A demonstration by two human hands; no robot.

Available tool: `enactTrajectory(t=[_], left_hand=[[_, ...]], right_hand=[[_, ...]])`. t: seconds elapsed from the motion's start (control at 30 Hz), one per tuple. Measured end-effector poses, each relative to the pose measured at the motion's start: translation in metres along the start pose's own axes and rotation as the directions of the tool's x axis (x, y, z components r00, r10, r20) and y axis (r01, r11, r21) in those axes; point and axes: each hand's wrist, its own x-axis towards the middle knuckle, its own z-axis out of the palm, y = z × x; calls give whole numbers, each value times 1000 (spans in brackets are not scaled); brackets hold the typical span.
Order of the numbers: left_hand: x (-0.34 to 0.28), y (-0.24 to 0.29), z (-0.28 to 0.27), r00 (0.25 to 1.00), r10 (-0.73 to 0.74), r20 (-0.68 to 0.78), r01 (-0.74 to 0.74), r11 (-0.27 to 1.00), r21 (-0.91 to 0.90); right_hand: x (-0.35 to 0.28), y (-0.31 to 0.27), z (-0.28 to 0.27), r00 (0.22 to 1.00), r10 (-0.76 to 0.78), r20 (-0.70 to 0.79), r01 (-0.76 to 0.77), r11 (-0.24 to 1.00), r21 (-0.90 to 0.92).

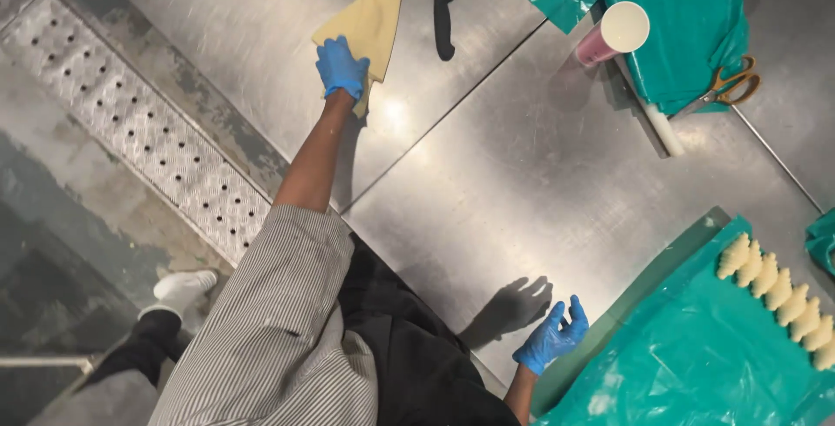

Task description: The recorder rolls dough into croissant shapes and places them onto a tray.

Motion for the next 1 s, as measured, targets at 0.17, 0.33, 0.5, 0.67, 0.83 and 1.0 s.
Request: enactTrajectory(t=[0.17, 0.33, 0.5, 0.67, 0.83, 1.0], left_hand=[[11, -16, 17, 994, 100, -36, -104, 987, -121], [34, -32, 37, 980, 192, -45, -194, 889, -416], [27, 18, 2, 957, 242, 161, 6, 538, -843], [-47, 81, -57, 867, 446, 221, 52, 359, -932], [-126, 130, -105, 735, 577, 356, 178, 342, -923], [-155, 158, -105, 518, 718, 464, 331, 332, -883]], right_hand=[[-17, -39, 55, 999, -29, 16, 28, 999, 29], [-17, -103, 127, 981, -130, 146, 103, 978, 183], [6, -206, 193, 806, -223, 548, -49, 898, 438], [64, -329, 213, 682, -522, 512, 265, 829, 493], [80, -296, 195, 599, -487, 636, 127, 842, 525], [98, -167, 180, 525, 79, 848, -690, 622, 369]])
